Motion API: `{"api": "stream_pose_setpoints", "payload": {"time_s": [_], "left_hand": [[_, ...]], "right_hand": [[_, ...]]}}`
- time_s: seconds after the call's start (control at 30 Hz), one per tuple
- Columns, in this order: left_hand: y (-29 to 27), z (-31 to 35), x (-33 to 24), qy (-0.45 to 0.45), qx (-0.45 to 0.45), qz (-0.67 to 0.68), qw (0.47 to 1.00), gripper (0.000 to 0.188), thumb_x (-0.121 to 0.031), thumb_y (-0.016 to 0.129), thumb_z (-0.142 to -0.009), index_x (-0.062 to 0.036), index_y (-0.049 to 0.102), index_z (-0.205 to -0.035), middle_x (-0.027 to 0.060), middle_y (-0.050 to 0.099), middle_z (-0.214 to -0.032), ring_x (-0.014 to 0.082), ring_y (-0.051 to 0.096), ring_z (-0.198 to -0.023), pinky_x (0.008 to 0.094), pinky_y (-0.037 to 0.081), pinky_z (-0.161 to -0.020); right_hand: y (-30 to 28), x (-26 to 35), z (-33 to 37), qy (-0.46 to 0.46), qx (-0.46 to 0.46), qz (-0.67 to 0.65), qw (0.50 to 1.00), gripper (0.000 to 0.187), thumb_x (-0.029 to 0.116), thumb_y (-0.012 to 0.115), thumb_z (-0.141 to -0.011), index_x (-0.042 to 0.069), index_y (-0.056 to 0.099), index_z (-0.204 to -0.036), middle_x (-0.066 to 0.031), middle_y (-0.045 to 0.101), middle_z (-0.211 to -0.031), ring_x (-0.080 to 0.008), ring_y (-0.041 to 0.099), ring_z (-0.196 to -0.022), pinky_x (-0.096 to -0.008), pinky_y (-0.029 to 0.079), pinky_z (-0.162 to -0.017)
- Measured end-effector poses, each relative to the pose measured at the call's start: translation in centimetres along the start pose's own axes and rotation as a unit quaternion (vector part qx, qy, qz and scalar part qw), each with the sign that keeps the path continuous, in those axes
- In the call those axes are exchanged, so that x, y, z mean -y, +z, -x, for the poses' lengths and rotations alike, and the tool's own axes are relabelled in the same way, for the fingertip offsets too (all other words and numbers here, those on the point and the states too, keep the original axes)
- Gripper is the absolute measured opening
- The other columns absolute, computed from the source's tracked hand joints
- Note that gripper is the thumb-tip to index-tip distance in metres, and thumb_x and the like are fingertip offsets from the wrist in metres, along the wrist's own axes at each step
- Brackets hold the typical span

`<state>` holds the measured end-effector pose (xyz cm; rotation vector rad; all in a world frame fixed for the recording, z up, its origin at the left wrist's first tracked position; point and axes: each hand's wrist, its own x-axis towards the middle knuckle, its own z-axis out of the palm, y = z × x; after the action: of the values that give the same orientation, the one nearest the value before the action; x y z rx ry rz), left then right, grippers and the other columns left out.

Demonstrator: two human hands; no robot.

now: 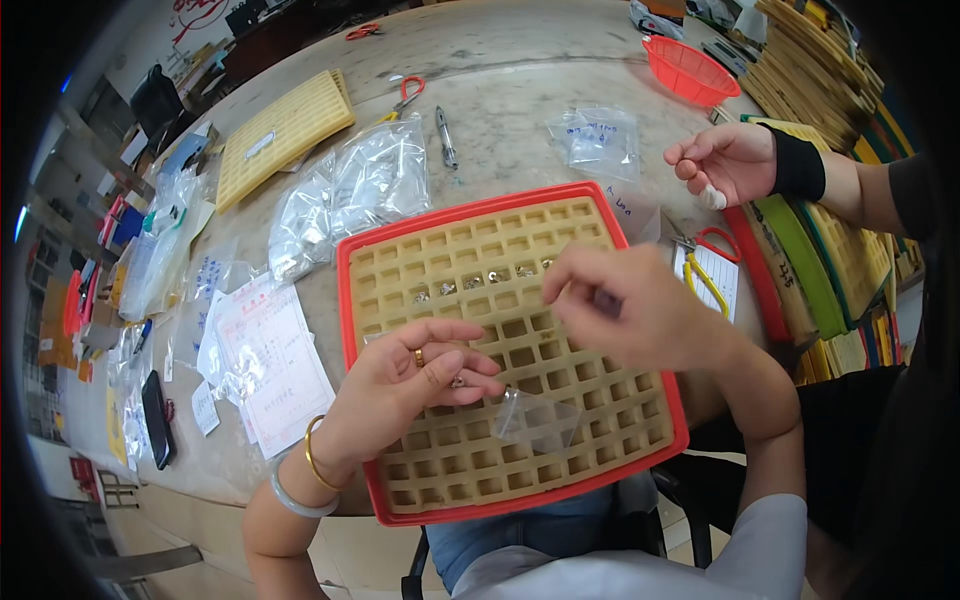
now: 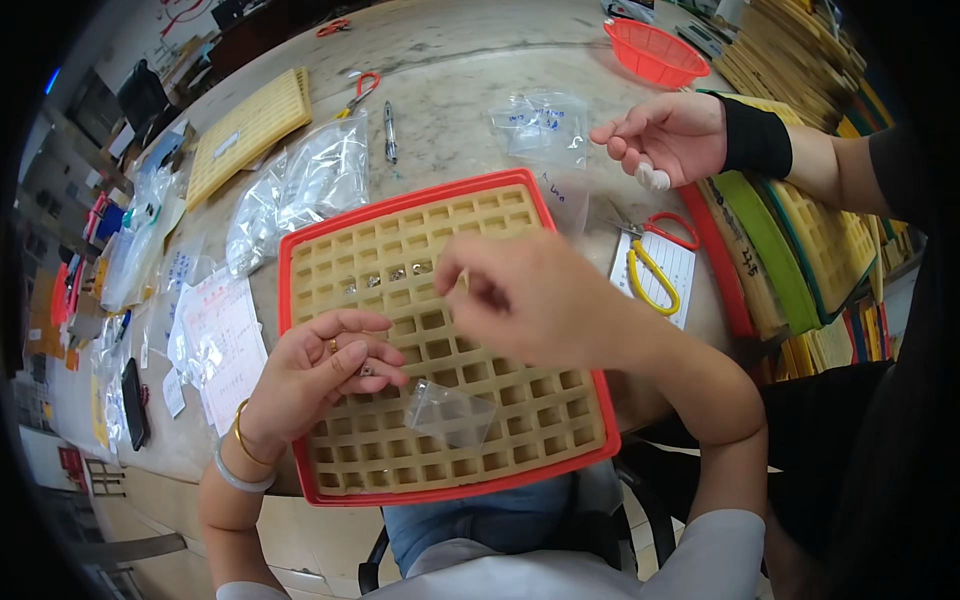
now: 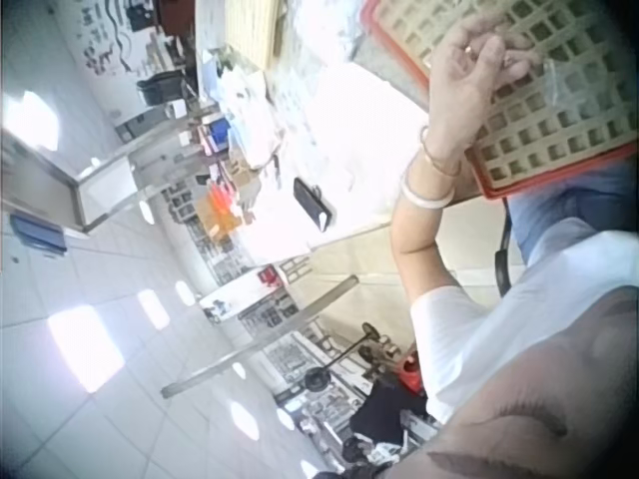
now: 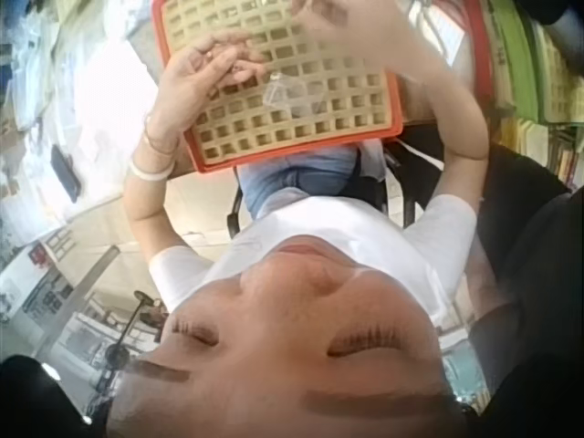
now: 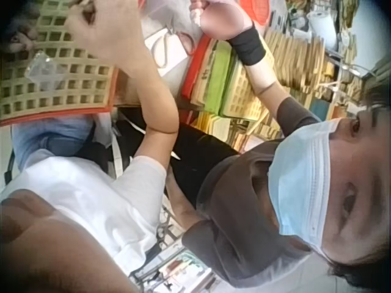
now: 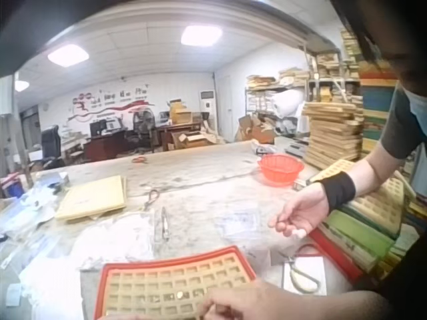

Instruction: The person unpacks small jewelry items from plastic bags and places them into the compartments of a red tray. They handle the items one by one, carefully positioning them in the grid.

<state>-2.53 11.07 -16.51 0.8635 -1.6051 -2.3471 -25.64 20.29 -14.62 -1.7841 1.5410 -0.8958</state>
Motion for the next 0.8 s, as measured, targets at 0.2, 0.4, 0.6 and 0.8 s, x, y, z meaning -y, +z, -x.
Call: {"api": "stream_pose_setpoints", "payload": {"time_s": [0.2, 0.4, 0.6, 0.8], "left_hand": [[0.1, -0.3, 0.7, 0.041, 0.051, 0.140, 0.988, 0.041, -0.010, 0.039, -0.095, 0.0027, 0.029, -0.133, 0.0237, 0.044, -0.127, 0.0306, 0.046, -0.119, 0.0369, 0.039, -0.100], [0.0, -0.3, 1.1, 0.030, 0.089, 0.183, 0.979, 0.051, -0.012, 0.043, -0.094, -0.0011, 0.021, -0.139, 0.0221, 0.039, -0.132, 0.0303, 0.040, -0.125, 0.0409, 0.032, -0.104], [0.2, -0.2, 1.3, 0.036, 0.123, 0.204, 0.971, 0.053, -0.010, 0.043, -0.093, -0.0016, 0.019, -0.140, 0.0211, 0.043, -0.129, 0.0291, 0.045, -0.120, 0.0411, 0.034, -0.103], [0.2, -0.4, 1.1, 0.012, 0.085, 0.101, 0.991, 0.043, -0.005, 0.047, -0.092, 0.0044, 0.033, -0.132, 0.0197, 0.055, -0.115, 0.0241, 0.058, -0.103, 0.0319, 0.049, -0.089]], "right_hand": [[3.4, -1.5, 0.1, -0.135, 0.000, 0.073, 0.988, 0.014, 0.014, 0.063, -0.078, 0.008, 0.061, -0.091, -0.0047, 0.056, -0.073, -0.0201, 0.058, -0.061, -0.0312, 0.046, -0.054], [4.9, -1.0, 0.0, -0.166, -0.047, 0.095, 0.980, 0.019, 0.014, 0.064, -0.078, 0.016, 0.065, -0.096, -0.0027, 0.053, -0.076, -0.0194, 0.058, -0.063, -0.0308, 0.046, -0.054], [4.7, -1.4, 0.1, -0.194, -0.039, 0.063, 0.978, 0.020, 0.011, 0.065, -0.076, 0.014, 0.064, -0.095, -0.0027, 0.054, -0.078, -0.0184, 0.056, -0.060, -0.0303, 0.045, -0.052], [3.9, -1.2, -0.1, -0.090, -0.003, -0.040, 0.995, 0.013, 0.009, 0.065, -0.076, 0.006, 0.064, -0.089, -0.0035, 0.058, -0.073, -0.0110, 0.054, -0.056, -0.0244, 0.043, -0.052]]}}
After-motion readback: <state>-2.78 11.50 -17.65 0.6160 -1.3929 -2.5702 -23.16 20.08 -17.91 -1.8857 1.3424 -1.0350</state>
